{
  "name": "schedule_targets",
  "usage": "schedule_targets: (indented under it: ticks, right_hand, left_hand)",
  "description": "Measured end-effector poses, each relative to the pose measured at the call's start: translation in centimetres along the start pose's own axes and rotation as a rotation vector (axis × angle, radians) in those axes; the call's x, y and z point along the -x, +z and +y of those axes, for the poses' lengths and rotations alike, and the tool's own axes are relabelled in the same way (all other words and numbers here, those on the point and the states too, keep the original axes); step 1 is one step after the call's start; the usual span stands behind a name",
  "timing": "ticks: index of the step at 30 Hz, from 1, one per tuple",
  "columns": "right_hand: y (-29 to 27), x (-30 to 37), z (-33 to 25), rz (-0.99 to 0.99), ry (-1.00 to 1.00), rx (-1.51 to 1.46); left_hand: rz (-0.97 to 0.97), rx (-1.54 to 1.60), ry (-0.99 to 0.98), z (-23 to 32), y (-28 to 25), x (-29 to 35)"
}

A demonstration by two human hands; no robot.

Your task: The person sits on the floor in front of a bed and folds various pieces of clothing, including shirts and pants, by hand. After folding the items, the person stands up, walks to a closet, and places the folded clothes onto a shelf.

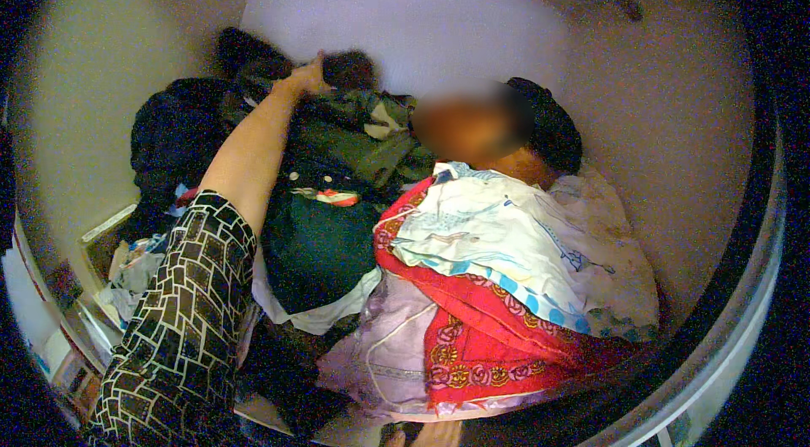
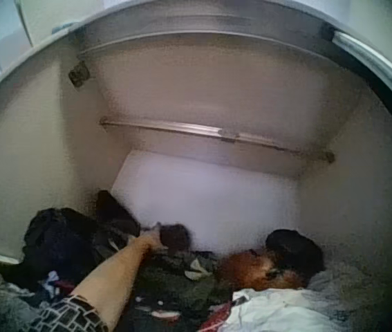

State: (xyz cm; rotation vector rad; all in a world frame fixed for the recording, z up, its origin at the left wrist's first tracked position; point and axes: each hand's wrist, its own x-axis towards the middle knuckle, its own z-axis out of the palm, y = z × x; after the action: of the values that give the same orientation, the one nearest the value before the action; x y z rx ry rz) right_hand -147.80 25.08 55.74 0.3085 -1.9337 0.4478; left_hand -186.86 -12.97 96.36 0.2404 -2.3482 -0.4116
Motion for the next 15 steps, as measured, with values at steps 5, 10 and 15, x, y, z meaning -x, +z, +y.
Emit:
schedule_targets:
  ticks: [5,10,15]
  right_hand:
    - [0.1,0.1,0.1,0.014,0.032,0.065]
    - [0.7,0.9,0.6,0.046,0.002,0.034]
    - [0.2,0.2,-0.1,0.022,0.009,0.003]
  left_hand:
    - [-0.065,-0.025,0.049,5.6,-0.2,6.3]
    - [0.103,-0.125,0.319,4.4,-0.8,8.9]
    - [0.151,0.007,0.463,3.1,-2.4,9.8]
